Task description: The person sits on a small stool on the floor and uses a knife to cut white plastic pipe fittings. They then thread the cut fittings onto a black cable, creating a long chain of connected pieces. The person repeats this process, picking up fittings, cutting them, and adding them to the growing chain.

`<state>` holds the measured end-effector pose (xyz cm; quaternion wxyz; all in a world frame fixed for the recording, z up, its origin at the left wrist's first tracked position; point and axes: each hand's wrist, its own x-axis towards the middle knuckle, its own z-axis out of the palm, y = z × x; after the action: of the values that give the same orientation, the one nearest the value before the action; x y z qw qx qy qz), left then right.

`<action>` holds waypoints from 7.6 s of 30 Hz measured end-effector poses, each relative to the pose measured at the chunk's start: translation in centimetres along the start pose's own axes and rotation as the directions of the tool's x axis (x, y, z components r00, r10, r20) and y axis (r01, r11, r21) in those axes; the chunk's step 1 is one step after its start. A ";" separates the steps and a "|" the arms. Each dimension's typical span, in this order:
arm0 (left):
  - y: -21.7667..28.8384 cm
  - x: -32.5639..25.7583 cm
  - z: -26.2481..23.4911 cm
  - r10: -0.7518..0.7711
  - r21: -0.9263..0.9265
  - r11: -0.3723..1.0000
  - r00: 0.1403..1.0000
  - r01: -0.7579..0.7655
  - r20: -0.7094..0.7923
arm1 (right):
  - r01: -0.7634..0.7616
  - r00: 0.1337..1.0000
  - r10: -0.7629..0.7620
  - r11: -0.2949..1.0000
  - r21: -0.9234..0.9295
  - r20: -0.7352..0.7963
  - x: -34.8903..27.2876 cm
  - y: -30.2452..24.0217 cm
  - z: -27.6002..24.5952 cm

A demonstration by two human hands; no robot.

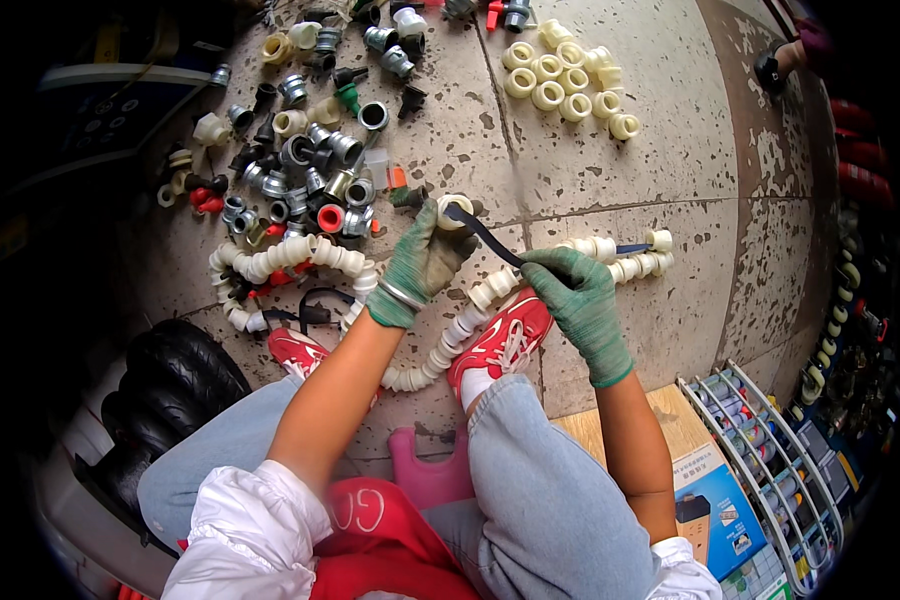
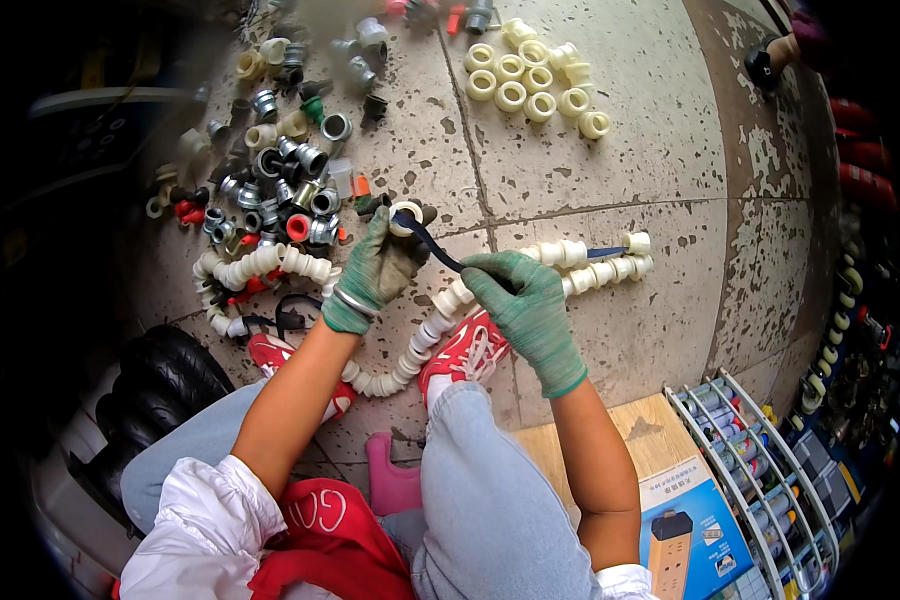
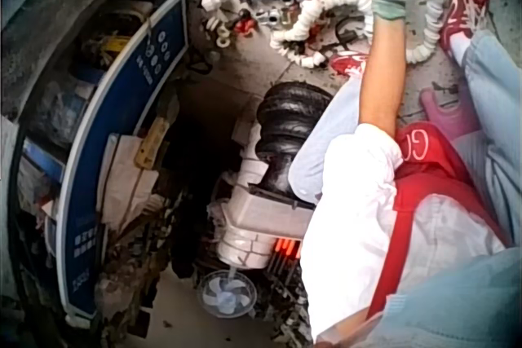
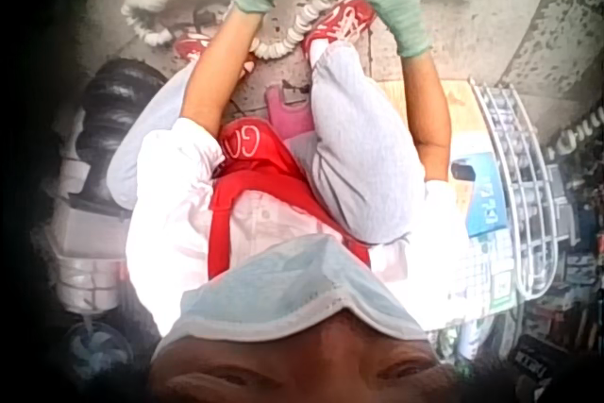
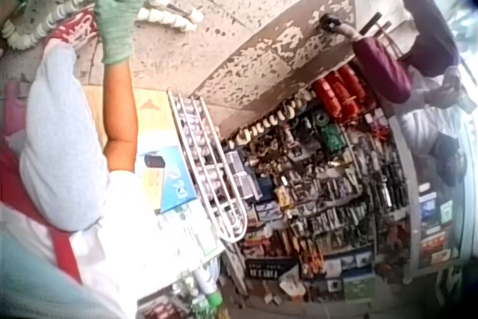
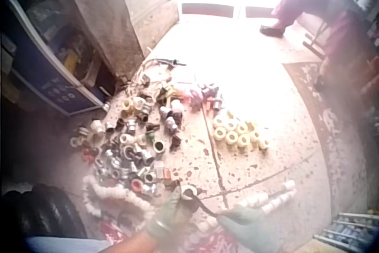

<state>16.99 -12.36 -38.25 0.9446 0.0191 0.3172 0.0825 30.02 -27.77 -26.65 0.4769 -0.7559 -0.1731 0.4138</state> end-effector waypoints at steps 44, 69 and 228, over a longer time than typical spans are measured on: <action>-0.3 -2.3 9.5 0.256 0.756 0.624 0.966 -0.199 0.043 | 0.149 0.855 -0.436 0.724 -0.674 -0.280 12.1 7.9 -10.5; 0.8 -0.9 1.9 0.036 -0.008 0.999 0.999 -0.036 0.031 | 0.017 1.000 -0.015 0.997 0.078 -0.022 2.1 -1.7 -1.5; -1.4 -0.6 2.6 0.233 0.591 0.805 0.941 -0.045 -0.246 | 0.410 0.885 -0.445 0.614 -0.674 0.133 15.5 5.9 0.7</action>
<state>18.31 -13.82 -35.90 0.8242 0.3150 0.4674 0.0543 37.97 -20.01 -39.04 0.2518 -0.8234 -0.4769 0.1762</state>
